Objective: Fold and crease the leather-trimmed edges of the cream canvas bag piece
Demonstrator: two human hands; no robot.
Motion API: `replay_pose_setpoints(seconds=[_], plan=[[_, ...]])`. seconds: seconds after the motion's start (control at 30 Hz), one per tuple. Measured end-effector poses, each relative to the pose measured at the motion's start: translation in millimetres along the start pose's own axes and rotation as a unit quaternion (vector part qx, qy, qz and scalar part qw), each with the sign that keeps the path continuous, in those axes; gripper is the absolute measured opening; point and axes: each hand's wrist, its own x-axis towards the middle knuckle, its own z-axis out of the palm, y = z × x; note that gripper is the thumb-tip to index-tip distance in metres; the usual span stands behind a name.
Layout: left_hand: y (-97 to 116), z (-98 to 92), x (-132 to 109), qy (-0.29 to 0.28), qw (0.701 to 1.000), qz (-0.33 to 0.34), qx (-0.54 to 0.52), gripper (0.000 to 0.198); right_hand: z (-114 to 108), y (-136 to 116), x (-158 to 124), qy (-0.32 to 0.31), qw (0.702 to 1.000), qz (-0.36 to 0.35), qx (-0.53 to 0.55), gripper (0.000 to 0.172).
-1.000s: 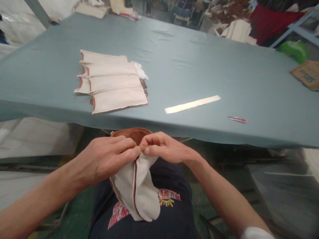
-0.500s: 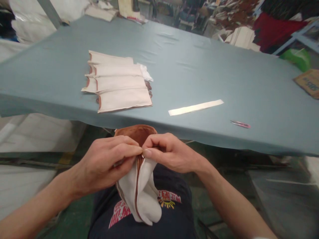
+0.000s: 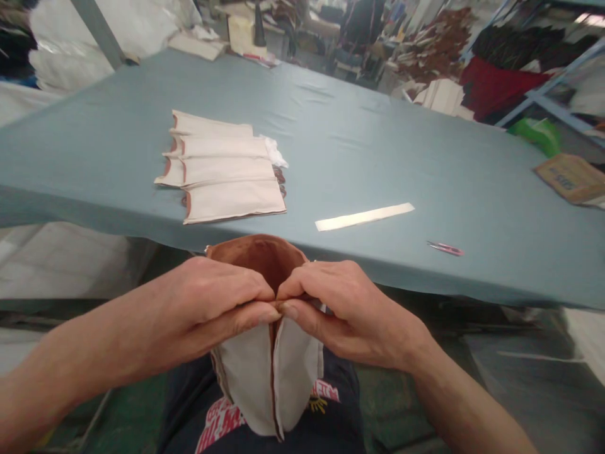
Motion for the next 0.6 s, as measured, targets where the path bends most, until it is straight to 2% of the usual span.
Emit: replay_pose_setpoints(seconds=[0.1, 0.17, 0.23, 0.33, 0.4, 0.47, 0.53, 0.6], plan=[[-1, 6.5, 0, 0.006, 0.995, 0.064, 0.073, 0.046, -3, 5, 0, -0.008, 1.0, 0.007, 0.027, 0.017], [-3, 10.5, 2, 0.041, 0.991, 0.066, 0.112, 0.041, -3, 10, 3, -0.005, 1.0, 0.002, 0.028, 0.018], [-6, 12.3, 6, 0.044, 0.992, 0.036, 0.116, 0.033, -2, 16, 6, 0.001, 1.0, -0.004, 0.002, 0.017], [-7, 10.7, 18, -0.001, 0.995, -0.022, 0.092, 0.025, -7, 21, 10, -0.002, 0.998, 0.006, -0.067, 0.018], [-6, 9.0, 26, 0.004, 0.997, -0.042, 0.06, 0.025, -13, 21, 12, 0.001, 0.997, 0.019, -0.08, 0.018], [-3, 9.2, 31, 0.032, 0.998, -0.059, -0.018, 0.026, -18, 22, 13, 0.003, 1.0, 0.027, -0.012, 0.019], [1, 12.8, 32, 0.059, 0.985, -0.087, -0.14, 0.028, -16, 23, 13, -0.005, 0.989, 0.044, 0.14, 0.02], [4, 21.0, 29, 0.084, 0.951, -0.115, -0.275, 0.031, -4, 26, 11, -0.006, 0.943, 0.068, 0.325, 0.029]])
